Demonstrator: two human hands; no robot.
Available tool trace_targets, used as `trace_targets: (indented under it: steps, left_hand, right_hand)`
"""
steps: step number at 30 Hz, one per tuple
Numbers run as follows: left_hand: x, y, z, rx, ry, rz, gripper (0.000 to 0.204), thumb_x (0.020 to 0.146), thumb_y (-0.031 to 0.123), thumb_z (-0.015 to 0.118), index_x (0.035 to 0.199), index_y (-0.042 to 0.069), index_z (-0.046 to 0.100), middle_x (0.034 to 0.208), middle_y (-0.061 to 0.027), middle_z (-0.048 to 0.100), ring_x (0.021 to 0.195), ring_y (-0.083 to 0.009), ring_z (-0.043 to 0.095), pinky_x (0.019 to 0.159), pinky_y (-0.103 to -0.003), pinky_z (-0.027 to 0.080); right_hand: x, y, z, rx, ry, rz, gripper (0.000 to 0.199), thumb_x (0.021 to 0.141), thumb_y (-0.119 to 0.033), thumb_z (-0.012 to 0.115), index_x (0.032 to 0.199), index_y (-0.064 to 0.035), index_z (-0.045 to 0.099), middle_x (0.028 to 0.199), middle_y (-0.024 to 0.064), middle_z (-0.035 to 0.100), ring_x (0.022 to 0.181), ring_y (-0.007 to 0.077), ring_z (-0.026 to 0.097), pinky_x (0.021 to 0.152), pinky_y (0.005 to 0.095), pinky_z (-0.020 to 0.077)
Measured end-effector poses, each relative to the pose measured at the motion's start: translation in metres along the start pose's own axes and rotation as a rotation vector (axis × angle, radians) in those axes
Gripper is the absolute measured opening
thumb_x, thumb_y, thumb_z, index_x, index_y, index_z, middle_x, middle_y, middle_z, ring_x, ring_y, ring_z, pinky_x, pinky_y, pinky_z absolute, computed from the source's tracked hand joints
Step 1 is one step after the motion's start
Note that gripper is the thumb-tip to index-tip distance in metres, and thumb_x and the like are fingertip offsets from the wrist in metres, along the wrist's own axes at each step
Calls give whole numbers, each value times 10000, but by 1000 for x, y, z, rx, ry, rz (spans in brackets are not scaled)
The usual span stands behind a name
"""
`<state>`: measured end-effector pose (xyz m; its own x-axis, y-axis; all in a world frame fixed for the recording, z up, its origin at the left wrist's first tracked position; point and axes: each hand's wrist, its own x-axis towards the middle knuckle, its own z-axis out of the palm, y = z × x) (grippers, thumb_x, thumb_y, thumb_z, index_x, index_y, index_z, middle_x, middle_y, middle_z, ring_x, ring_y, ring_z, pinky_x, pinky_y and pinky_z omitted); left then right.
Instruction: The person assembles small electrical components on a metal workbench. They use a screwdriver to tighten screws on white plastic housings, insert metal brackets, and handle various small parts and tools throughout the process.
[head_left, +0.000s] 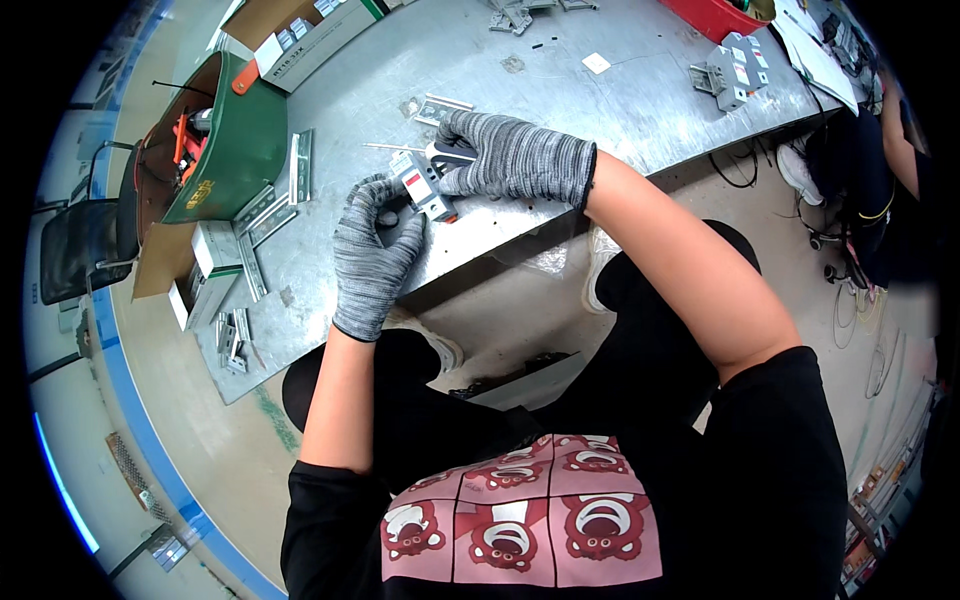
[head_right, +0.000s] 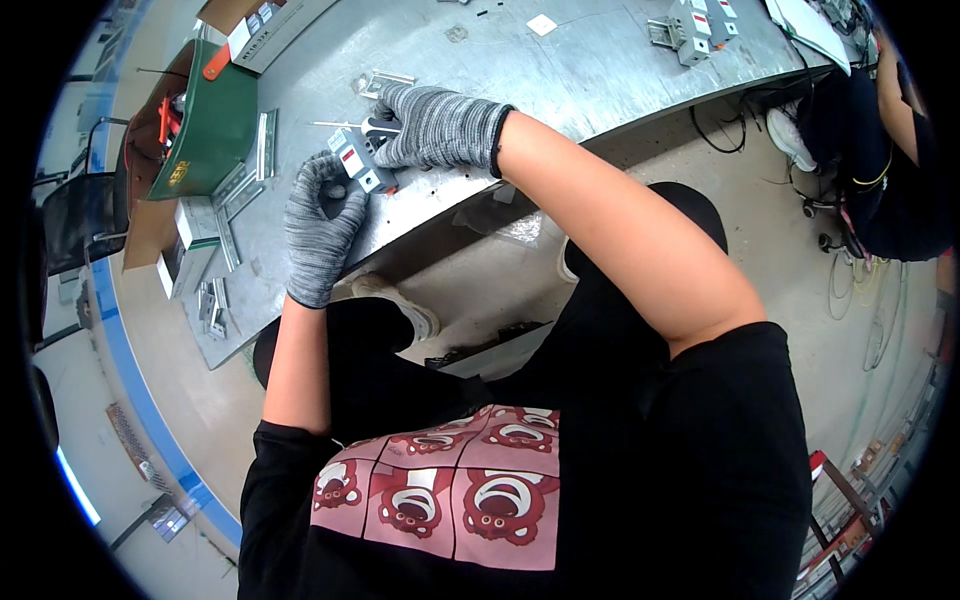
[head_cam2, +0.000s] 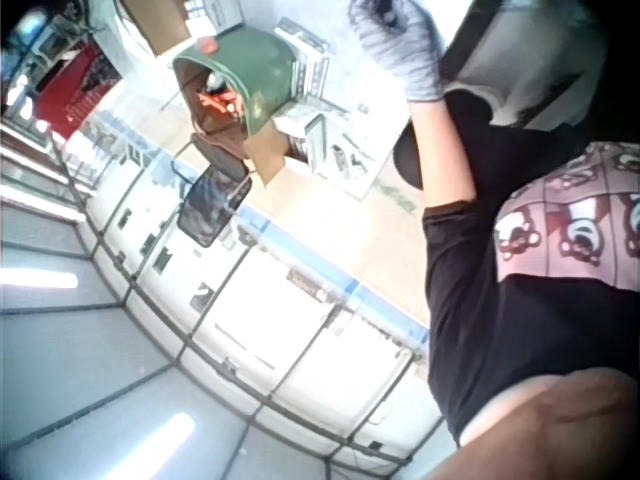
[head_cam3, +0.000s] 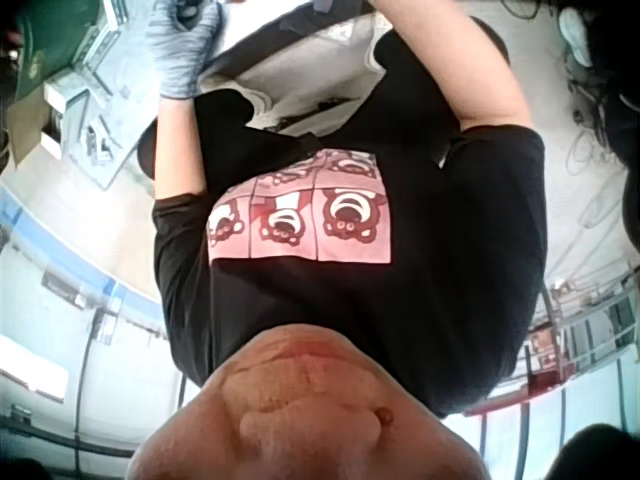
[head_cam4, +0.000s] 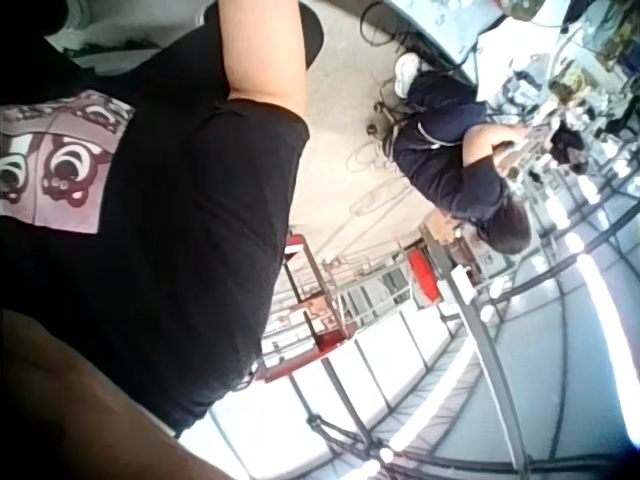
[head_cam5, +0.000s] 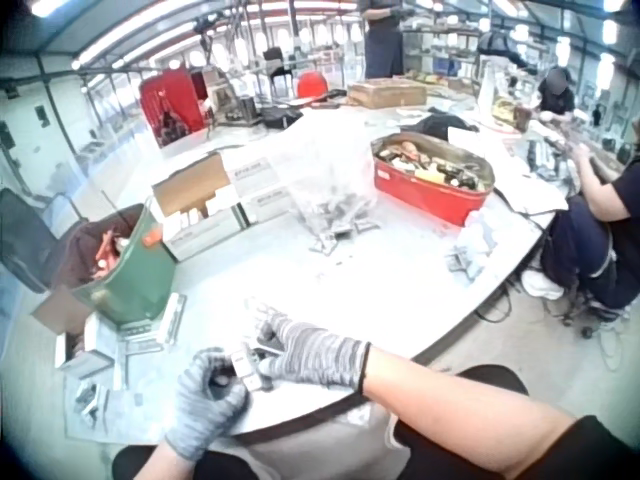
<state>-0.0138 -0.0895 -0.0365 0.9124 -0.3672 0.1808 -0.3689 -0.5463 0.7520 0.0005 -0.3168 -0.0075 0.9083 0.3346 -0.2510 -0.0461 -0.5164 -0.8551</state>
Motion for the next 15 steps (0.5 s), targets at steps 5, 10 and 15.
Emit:
trace_targets:
  steps: [5,10,15]
  left_hand:
    - [-1,-6,-7,-155,-49,-72,324,789,7,725,1100,20,640,1053,-66,638,851,-128,588,820,-279,500]
    - [3,-2,-25,-134,-211,-86,301,812,-19,708,1098,-15,613,1008,-71,624,890,-133,611,827,-283,510]
    - [5,1,-19,-286,-88,-229,496,740,-11,768,1161,6,506,937,-72,581,931,-172,595,818,-320,523]
  right_hand:
    - [6,16,1,-109,81,-224,714,792,-377,775,1365,-51,501,1207,184,637,1049,264,642,950,345,508]
    - [-1,-2,-6,-77,-75,-21,576,801,-360,771,1258,-48,612,1089,161,688,971,227,666,904,327,525]
    - [-3,-12,-6,-86,-161,5,529,801,-344,772,1218,-49,637,1017,136,700,931,197,669,867,311,532]
